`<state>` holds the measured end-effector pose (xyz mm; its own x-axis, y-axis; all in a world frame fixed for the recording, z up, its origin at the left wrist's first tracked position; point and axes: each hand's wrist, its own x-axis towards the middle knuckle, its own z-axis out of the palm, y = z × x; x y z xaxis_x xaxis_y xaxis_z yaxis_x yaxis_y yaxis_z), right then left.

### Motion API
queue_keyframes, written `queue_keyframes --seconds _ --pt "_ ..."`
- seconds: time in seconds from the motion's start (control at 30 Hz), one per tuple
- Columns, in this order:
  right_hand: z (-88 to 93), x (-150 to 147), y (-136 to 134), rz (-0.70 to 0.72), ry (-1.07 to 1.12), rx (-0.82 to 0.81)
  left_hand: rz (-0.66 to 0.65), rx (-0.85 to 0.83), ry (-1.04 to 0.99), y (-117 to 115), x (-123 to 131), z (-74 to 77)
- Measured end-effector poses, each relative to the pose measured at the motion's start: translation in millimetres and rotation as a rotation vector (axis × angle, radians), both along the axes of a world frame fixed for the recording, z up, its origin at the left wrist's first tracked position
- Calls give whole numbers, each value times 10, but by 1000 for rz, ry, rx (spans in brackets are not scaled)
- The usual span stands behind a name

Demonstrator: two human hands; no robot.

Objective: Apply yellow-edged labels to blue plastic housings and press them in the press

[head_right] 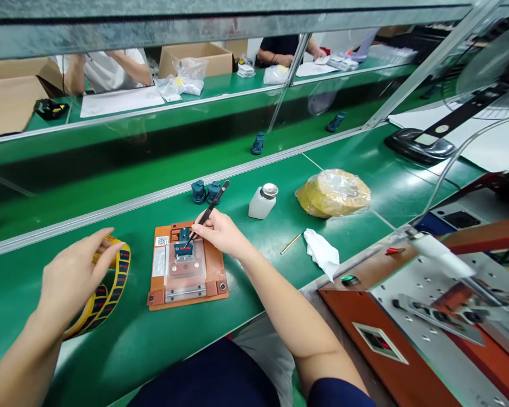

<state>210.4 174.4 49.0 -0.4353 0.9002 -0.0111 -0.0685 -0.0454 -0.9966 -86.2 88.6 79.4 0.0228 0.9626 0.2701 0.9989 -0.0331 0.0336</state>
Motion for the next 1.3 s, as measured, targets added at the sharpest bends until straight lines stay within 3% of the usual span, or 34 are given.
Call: queue_keyframes --seconds 0.07,0.13,0.23,0.4,1.3 --pt "-23 0 11 8 3 -8 -304 121 -148 -185 191 -105" --pt "-32 -2 16 13 1 -13 -566 91 -220 -346 416 -244" --pt "-36 -5 16 20 -4 -8 -704 4 -208 -504 704 -424" --pt "-62 -11 10 23 -19 3 -665 34 -184 -578 852 -538" --pt "-76 -2 23 41 -23 -4 -634 0 -135 -496 869 -502"
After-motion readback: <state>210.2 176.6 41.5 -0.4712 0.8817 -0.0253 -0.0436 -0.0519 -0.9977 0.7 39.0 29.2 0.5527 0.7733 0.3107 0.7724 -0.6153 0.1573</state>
